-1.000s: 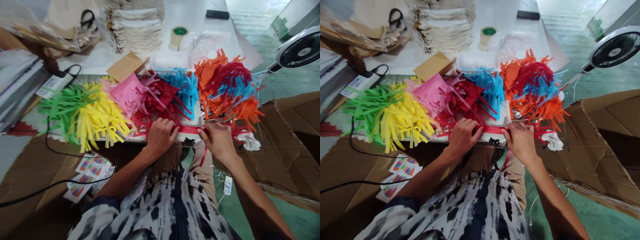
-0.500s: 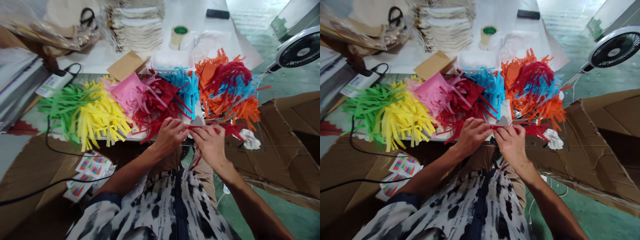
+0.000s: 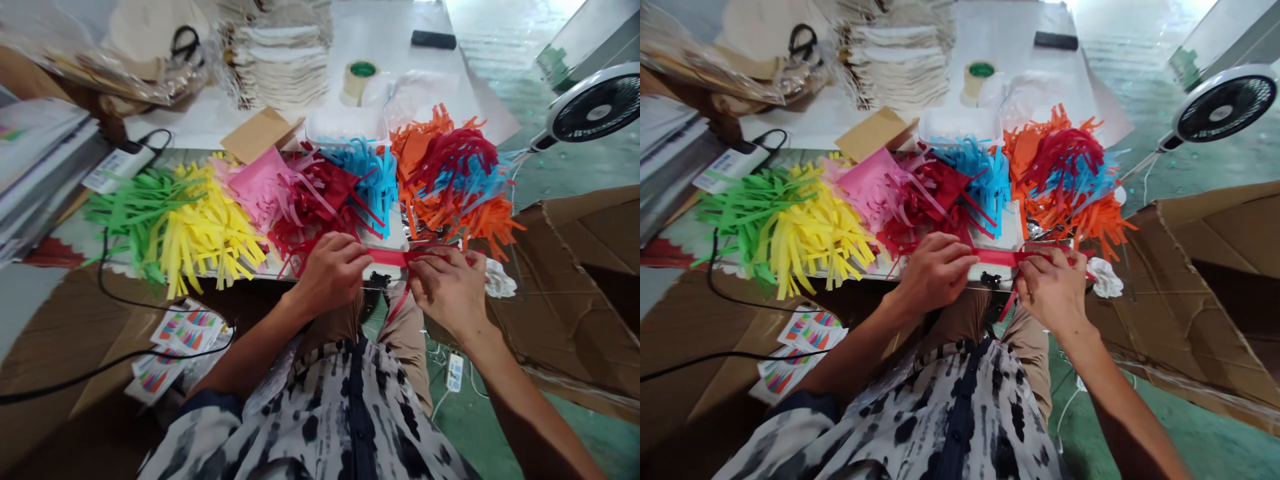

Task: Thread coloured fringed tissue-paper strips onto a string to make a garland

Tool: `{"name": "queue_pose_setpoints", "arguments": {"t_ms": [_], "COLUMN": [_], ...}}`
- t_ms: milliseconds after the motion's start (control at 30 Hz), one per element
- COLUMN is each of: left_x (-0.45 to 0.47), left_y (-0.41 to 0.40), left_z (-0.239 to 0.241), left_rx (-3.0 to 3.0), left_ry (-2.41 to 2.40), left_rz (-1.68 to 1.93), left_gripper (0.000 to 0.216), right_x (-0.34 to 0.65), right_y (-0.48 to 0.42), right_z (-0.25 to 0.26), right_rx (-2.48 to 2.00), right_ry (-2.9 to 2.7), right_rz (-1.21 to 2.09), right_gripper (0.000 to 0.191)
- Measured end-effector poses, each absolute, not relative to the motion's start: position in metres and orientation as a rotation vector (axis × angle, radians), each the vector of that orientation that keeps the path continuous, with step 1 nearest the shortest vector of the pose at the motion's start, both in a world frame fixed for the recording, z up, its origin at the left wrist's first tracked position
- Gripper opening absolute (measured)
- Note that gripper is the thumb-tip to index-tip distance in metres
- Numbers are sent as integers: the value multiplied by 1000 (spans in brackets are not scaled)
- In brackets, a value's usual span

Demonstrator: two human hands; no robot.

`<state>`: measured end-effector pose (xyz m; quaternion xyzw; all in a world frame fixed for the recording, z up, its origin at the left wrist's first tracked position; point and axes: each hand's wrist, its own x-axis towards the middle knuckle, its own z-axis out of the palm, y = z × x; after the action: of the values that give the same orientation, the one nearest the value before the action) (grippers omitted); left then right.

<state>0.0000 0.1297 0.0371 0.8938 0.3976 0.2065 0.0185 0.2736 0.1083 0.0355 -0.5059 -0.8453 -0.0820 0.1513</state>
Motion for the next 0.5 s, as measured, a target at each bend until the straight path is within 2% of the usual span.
{"name": "queue_pose_setpoints", "arguments": {"t_ms": [167, 500], "left_x": [36, 28], "left_y": [142, 149], "left_z": [30, 26], "left_rx": [2835, 2720], "left_ry": [1110, 1181], "left_rz": [384, 484], "left_gripper": [17, 13], "right_x": [257, 259], "right_y": [112, 131], "right_z": [42, 22], "right_rx": [-1490, -1411], "right_ry": [-2425, -2461], "right_rz": [-204, -70], "right_gripper": [21, 23]}}
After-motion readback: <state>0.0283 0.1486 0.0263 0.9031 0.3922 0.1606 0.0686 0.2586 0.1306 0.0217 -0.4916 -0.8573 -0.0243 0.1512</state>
